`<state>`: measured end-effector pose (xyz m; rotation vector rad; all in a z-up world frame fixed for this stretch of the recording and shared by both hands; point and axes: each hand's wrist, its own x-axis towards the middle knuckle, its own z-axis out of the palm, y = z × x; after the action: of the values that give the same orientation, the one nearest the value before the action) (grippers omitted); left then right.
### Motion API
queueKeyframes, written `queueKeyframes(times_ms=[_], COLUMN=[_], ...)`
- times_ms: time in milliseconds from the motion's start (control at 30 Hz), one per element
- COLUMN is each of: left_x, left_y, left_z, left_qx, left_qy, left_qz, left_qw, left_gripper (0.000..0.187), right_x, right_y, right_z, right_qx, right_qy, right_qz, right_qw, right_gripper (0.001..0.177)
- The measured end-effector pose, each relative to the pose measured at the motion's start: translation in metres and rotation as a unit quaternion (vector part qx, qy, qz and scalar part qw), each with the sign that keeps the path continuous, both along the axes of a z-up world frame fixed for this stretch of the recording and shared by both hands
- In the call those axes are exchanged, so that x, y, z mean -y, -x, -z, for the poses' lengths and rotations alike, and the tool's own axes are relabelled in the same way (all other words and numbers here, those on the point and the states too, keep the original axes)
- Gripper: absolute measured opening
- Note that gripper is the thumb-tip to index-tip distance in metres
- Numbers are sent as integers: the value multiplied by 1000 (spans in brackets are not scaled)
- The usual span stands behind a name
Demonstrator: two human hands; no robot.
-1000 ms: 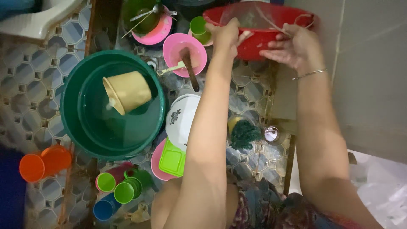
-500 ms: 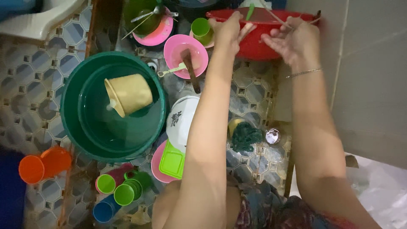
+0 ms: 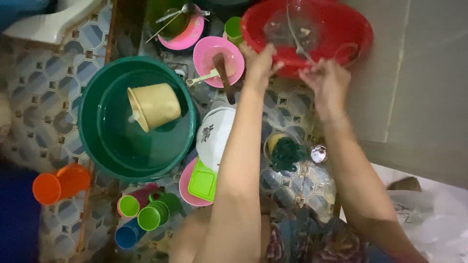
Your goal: The recorder is washing various dishes, bowls, and cups using a sponge and soapy water in plastic basins on the floor.
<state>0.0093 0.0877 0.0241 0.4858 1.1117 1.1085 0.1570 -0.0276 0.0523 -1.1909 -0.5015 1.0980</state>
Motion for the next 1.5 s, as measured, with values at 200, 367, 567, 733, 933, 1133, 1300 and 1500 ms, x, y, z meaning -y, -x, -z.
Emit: queueKeyframes(times_ms=[200, 367, 567, 733, 933, 1133, 1300, 1500], left_x=[68, 102, 127, 118, 120, 140, 144, 143], left_y=[22, 33, 37, 42, 49, 48, 44, 41], left_z=[29, 82, 30, 32, 88, 59, 89, 82], left_qx=[-58, -27, -46, -26, 42, 10, 15, 12], left_qy=[32, -106, -47, 49, 60, 70, 70, 25], left_qz=[19, -5, 19, 82, 150, 108, 73, 52], left_qw=[998, 994, 998, 995, 986, 992, 995, 998], left_gripper=[69, 73, 70, 69, 49, 53, 51, 47], right_x=[56, 66, 82, 86, 97, 64, -40, -81], right_y=[6, 13, -16, -21, -19, -36, -71, -12], right_z=[57, 55, 129, 111, 17, -70, 50, 95], right_qx=[-15, -90, -80, -117, -51, 602, 679, 702], right_qy=[79, 200, 116, 70, 135, 278, 107, 133], right_qz=[39, 34, 100, 97, -21, -221, -103, -139], right_qw=[996, 975, 985, 986, 989, 715, 719, 685], right_gripper=[15, 9, 14, 12, 15, 54, 35, 27])
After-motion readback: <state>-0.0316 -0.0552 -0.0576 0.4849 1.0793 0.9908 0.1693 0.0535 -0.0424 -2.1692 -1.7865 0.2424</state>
